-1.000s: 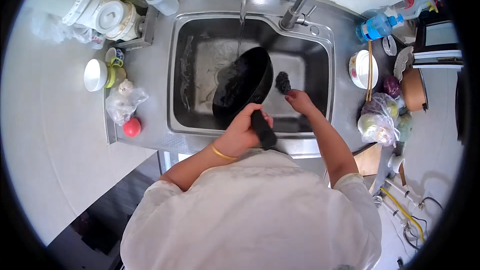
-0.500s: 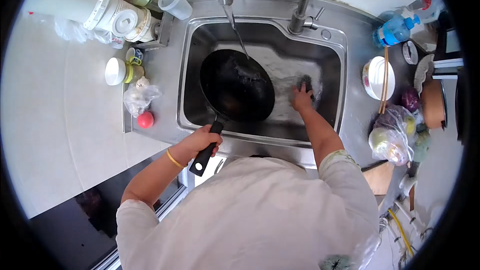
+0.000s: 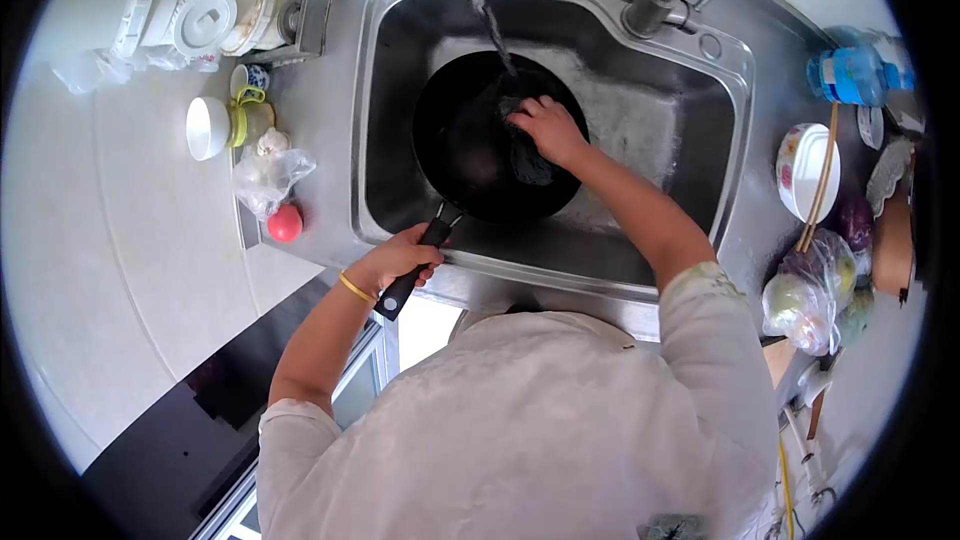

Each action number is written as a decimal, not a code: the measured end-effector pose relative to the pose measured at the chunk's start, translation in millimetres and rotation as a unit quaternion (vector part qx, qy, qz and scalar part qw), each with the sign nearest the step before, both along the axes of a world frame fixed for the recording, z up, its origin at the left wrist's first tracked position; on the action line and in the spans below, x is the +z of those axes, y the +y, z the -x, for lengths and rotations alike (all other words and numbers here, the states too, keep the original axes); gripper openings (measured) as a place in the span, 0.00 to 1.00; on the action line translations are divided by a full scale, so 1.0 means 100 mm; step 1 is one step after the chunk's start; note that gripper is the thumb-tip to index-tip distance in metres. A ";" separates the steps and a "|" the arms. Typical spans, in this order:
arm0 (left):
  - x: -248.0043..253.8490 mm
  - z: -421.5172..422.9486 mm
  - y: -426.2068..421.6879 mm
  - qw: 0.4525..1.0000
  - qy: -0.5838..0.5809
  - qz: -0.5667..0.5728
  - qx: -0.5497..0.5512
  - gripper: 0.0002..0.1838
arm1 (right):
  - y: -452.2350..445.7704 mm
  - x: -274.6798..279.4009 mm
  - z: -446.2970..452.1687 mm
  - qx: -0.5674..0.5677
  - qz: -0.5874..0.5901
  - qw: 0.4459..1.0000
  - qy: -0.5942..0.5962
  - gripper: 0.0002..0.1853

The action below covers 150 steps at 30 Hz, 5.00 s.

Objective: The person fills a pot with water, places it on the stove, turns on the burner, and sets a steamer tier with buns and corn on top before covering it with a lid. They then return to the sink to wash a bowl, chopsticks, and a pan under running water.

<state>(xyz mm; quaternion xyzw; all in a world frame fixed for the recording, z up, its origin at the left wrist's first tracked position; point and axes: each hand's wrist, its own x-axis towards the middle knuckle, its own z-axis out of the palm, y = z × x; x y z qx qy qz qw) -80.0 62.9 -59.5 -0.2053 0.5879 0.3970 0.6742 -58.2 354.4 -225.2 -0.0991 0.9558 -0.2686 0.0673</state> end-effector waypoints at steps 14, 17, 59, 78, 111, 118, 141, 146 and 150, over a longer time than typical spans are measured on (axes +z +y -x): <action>-0.11 0.02 -0.06 0.994 0.076 0.022 -0.073 0.14 | -1.05 -0.48 0.77 -0.106 0.112 0.988 0.019 0.11; -0.14 0.03 -0.12 0.997 0.067 0.017 -0.042 0.14 | -0.38 -0.65 0.70 -0.132 -0.040 0.990 0.023 0.11; -0.24 -0.02 -0.05 0.992 0.097 0.028 -0.080 0.19 | -1.15 -0.52 0.86 -0.051 -0.040 0.982 -0.176 0.12; -0.21 0.02 0.02 0.986 0.114 0.060 -0.102 0.22 | -1.13 -0.81 1.42 -0.520 0.188 0.826 -0.110 0.10; -0.30 -0.03 -0.06 0.991 0.118 0.029 -0.060 0.15 | -0.88 0.00 0.25 0.288 -0.062 0.867 -0.401 0.18; -0.19 -0.04 0.04 0.979 0.167 0.061 -0.101 0.15 | -0.83 -0.43 1.39 -0.152 -0.003 0.988 -0.021 0.16; -0.28 -0.07 0.03 0.982 0.164 0.036 -0.087 0.15 | -0.73 -0.13 0.24 -0.112 -0.169 0.886 -0.417 0.20; -0.24 -0.07 0.06 0.982 0.162 0.041 -0.091 0.14 | -1.19 0.18 1.05 0.057 0.296 0.926 -0.229 0.12; -0.27 -0.11 0.04 0.982 0.171 0.035 -0.070 0.13 | -0.64 -0.68 1.40 -0.222 0.077 0.970 0.064 0.14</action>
